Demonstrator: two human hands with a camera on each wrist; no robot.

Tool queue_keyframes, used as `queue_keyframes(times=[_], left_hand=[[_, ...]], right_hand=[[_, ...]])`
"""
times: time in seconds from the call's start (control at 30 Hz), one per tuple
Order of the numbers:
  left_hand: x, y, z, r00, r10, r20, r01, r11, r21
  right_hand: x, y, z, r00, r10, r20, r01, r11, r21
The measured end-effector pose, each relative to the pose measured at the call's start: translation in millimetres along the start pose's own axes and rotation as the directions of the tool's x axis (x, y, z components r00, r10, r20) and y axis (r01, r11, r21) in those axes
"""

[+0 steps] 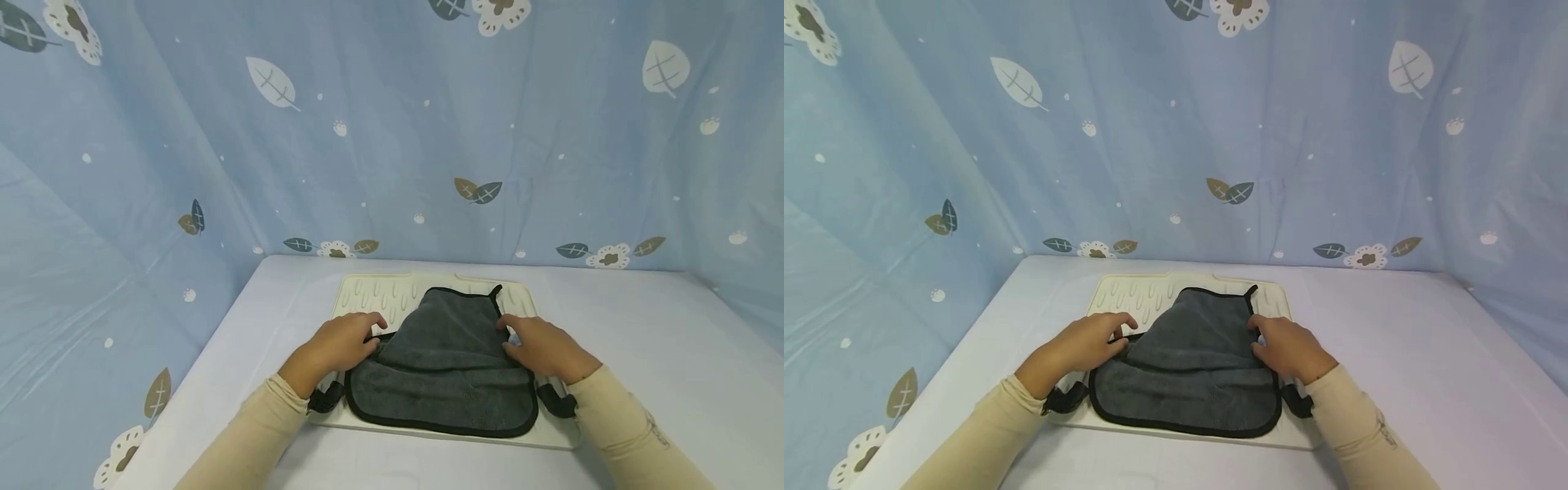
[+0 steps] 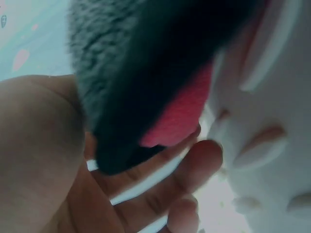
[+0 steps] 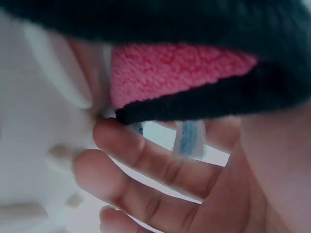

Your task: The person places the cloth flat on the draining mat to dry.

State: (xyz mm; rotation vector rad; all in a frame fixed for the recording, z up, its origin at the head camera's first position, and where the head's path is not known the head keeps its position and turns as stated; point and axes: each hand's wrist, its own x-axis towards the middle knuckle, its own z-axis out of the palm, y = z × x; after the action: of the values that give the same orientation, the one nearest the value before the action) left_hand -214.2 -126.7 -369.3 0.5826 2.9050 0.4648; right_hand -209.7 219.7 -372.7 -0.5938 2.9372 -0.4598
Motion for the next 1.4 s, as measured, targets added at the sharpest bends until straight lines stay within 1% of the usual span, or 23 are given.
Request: queue_keyframes(times=[0.1,0.2,0.27,0.37,0.53,0.77,0.83,0.97,1.07,1.2,1.3,1.4], left_hand=[[1.7,-0.3,2.5,1.0,0.017,-0.017,-0.017,1.0,-0.014],[2.7,0.3,3.9,0.999,0.033,-0.038,-0.033,0.999,-0.014],[3.0,0.8,4.8,0.998,0.038,-0.053,-0.039,0.999,-0.004],[3.0,1.9,5.2,0.996,0.036,-0.077,-0.036,0.999,-0.001],[2.5,3.0,3.1,0.995,0.0,-0.1,-0.001,1.0,-0.012],[1.6,1.5,-0.9,0.987,-0.092,-0.135,0.094,0.996,0.008],[1.6,1.3,-2.6,0.985,-0.113,-0.13,0.116,0.993,0.012],[2.5,0.5,-2.2,0.987,-0.124,-0.101,0.127,0.992,0.022],[3.5,-0.6,0.4,0.989,-0.121,-0.089,0.125,0.992,0.036],[5.0,-1.2,3.4,0.989,-0.099,-0.108,0.105,0.993,0.045],[5.8,-1.3,6.1,0.991,-0.059,-0.117,0.064,0.997,0.041],[5.6,-1.8,9.1,0.993,0.002,-0.117,0.002,1.0,0.028]], right_hand=[[2,-1,2,0.999,-0.034,-0.04,0.034,0.999,-0.001],[3,0,4,0.997,-0.055,-0.057,0.056,0.998,0.016],[3,0,5,0.997,-0.053,-0.051,0.055,0.998,0.032],[3,0,5,0.999,-0.027,-0.034,0.028,0.999,0.035],[1,-2,1,1.0,0.01,-0.002,-0.01,1.0,0.016],[0,-1,-1,1.0,0.021,0.021,-0.02,1.0,-0.012],[0,0,-1,1.0,0.022,0.023,-0.021,1.0,-0.018],[1,2,0,0.999,0.027,0.029,-0.027,0.999,-0.019],[2,3,2,0.999,0.037,0.027,-0.037,0.999,-0.007],[4,5,4,1.0,0.025,-0.015,-0.025,1.0,-0.009],[5,5,4,0.999,0.009,-0.043,-0.011,1.0,-0.026],[5,5,5,0.999,-0.003,-0.055,0.001,0.999,-0.037]])
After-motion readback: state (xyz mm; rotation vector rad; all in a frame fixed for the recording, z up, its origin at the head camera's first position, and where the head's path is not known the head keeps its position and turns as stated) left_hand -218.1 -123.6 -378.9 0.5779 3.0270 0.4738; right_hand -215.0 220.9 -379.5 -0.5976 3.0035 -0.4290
